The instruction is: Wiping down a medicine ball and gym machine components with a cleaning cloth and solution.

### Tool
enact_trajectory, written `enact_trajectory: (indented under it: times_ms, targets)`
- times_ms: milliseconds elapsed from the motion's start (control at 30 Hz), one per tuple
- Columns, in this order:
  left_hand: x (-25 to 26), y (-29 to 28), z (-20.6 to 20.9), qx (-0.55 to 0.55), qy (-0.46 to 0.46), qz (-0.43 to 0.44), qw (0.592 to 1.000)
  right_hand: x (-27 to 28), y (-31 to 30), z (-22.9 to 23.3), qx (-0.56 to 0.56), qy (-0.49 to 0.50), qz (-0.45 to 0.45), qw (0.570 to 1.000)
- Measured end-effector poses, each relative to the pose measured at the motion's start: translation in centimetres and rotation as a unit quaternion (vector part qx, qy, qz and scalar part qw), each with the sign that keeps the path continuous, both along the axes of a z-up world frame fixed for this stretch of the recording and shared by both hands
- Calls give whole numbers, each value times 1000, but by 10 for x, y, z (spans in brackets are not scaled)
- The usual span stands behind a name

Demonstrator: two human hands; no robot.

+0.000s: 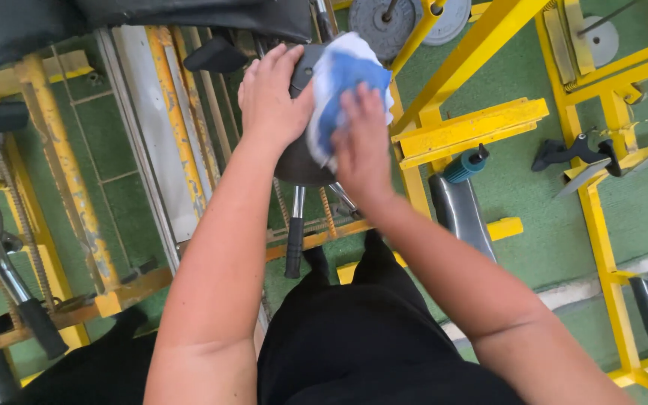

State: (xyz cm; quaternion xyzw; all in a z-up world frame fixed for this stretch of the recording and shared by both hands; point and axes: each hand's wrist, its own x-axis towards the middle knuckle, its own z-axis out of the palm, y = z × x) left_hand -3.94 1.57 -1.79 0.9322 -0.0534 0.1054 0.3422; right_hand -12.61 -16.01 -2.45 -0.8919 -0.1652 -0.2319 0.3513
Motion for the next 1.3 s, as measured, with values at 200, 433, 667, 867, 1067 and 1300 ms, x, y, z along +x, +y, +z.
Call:
enact_trajectory:
  times_ms: [200,433,667,867,1067,1300]
  targets:
    - [9,-3,-7,-9,4,-7,1000,-5,-6,17,-61,18,47,997]
    - [-1,-17,26,0,1,-46,999,66,-42,-32,306,272,-25,912]
    - [28,-21,12,6,33,-1,999,-30,9,-11,-31,39,-19,999]
    - [23,-35,28,13,47,42,998,-48,1,-31,-70,69,41,994]
    - [11,-14,30,9,-10,-129,992,38,-58,-55,200,209,-56,956]
    - [9,-12,25,-46,-34,-202,978,62,-55,-49,266,265,-38,926]
